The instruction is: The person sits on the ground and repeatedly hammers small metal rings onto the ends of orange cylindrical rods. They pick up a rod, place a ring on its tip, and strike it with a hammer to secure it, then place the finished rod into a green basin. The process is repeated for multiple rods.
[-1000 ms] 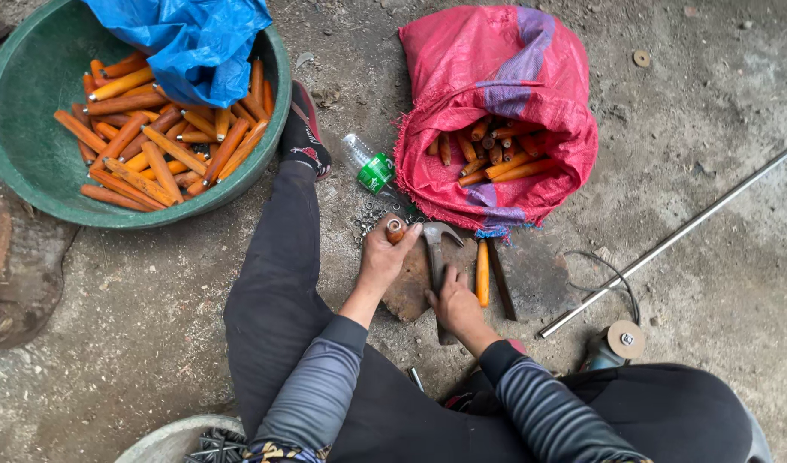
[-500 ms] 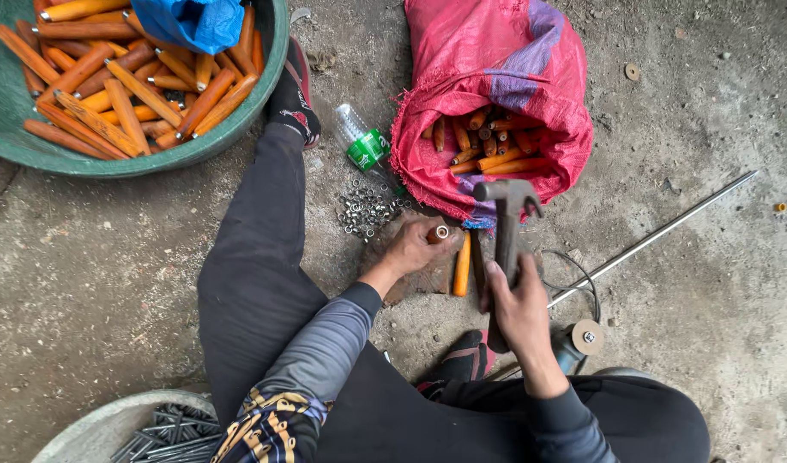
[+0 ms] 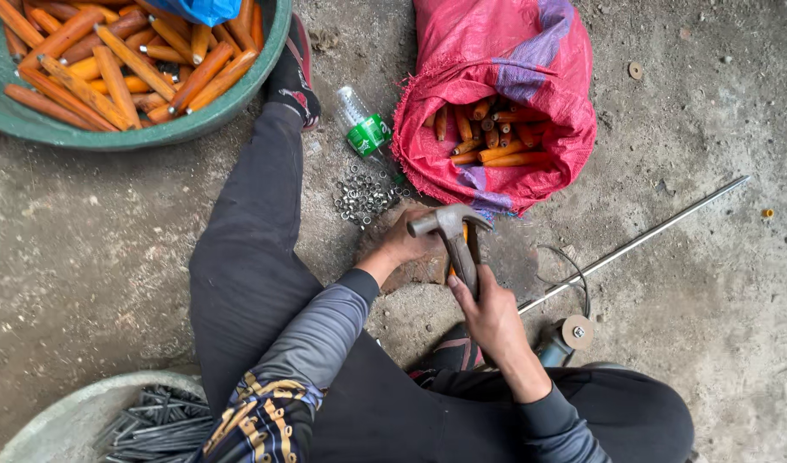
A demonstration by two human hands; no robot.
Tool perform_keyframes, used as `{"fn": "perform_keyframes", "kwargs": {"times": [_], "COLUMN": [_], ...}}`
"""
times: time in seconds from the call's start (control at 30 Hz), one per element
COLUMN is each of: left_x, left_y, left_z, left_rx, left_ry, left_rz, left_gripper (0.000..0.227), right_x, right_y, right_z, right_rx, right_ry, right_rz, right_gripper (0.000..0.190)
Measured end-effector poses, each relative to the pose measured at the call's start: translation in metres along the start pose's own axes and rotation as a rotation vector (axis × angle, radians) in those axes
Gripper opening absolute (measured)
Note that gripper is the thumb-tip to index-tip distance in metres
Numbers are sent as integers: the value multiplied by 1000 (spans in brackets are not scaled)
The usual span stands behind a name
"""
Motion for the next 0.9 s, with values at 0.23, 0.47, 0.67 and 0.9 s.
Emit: {"fn": "perform_keyframes", "kwargs": {"times": [0.23,0.47,0.67,0.9], "left_x": [6,-4,8,1], "left_y": [2,-5,10,-5], "left_z": [0,-5,-3,-10], "left_rx": [-201,-46,-297,33], "left_ry": [-112,140,97,-48], "left_rz": [109,26,85,12], "left_gripper": [27,27,22,41], "right_x": [-30,2,-19,8], "right_y": [31,1,23,3], "right_z": [1,12,-3,-2], "right_rx": [93,-46,114,-63], "right_ry": [-214,19,-120,41], "right_rz": [-177,-25,-90,-107], "right_gripper": [39,37,38,40]}}
Point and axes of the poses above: each hand's wrist, its own y-axis away from the middle knuckle, its own x-axis out of the palm, z = x × y, the point moved 2 cm from there along -y, towards the middle knuckle, and after that the axes turned 11 degrees about x, right-handed, at the moved point
